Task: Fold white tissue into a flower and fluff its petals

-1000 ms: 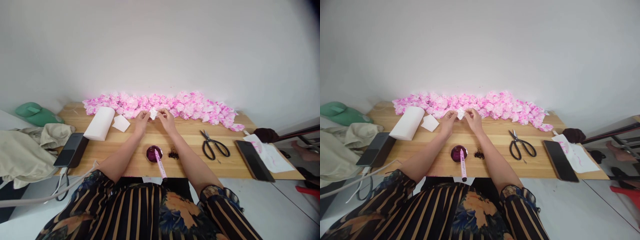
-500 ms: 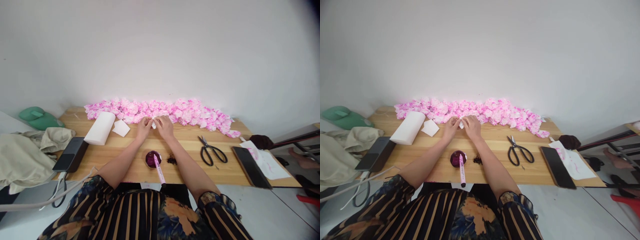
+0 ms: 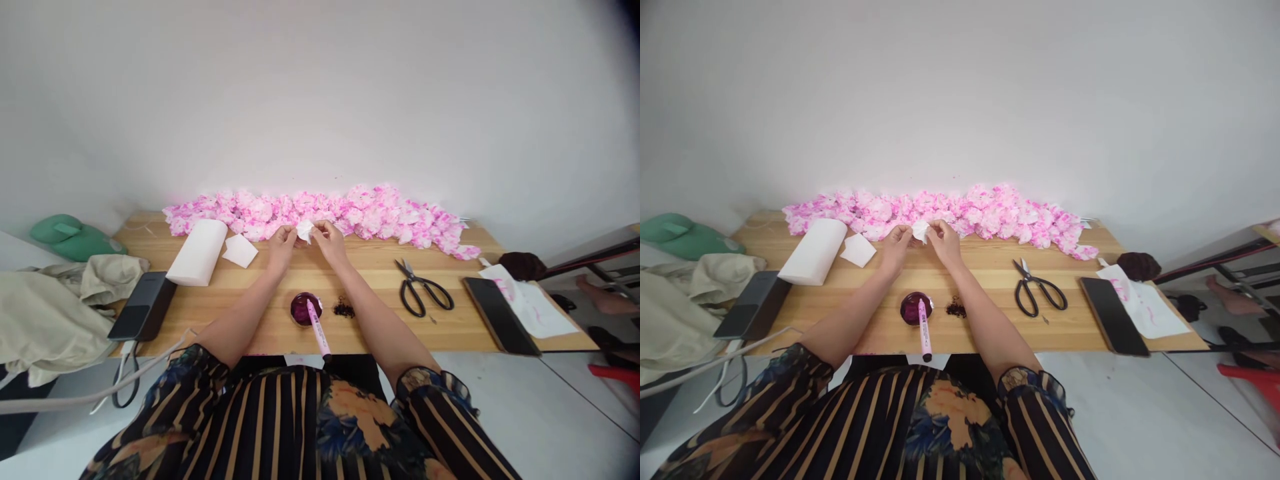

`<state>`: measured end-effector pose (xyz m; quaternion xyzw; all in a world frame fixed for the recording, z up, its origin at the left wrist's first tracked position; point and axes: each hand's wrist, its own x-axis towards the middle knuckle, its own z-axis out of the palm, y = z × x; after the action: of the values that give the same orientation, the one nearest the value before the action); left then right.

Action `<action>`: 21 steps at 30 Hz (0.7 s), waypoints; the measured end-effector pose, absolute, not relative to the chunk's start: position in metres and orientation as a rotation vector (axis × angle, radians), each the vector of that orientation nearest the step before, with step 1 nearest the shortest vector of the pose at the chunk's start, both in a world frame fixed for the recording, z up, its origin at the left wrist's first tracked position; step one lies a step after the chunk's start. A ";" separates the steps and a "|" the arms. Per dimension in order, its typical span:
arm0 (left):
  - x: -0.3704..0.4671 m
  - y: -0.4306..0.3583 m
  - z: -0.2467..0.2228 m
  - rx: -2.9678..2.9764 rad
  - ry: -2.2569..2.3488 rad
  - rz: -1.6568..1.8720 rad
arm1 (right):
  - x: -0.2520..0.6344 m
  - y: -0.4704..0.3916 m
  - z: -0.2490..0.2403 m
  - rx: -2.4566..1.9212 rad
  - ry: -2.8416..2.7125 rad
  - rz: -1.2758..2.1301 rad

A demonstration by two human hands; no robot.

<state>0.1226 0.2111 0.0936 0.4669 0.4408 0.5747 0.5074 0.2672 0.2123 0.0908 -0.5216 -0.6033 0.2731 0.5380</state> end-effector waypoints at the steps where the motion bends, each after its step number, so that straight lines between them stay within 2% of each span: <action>1: 0.123 0.211 0.094 1.151 1.064 1.382 | 0.268 0.211 0.092 -1.267 -1.481 0.584; 8: 0.123 0.207 0.091 1.251 1.069 1.342 | 0.268 0.208 0.094 -1.345 -1.713 0.219; 13: 0.120 0.211 0.086 1.349 1.145 1.341 | 0.264 0.202 0.096 -1.270 -1.848 0.100; 17: 0.120 0.212 0.085 1.301 1.101 1.394 | 0.262 0.202 0.095 -1.246 -1.811 0.156; 21: 0.121 0.212 0.088 0.996 1.040 1.408 | 0.262 0.210 0.090 -1.252 -1.533 0.497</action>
<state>0.1214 0.2119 0.0877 0.4180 0.4365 0.5908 0.5345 0.2616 0.2096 0.0896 -0.5229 -0.6403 0.2077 0.5229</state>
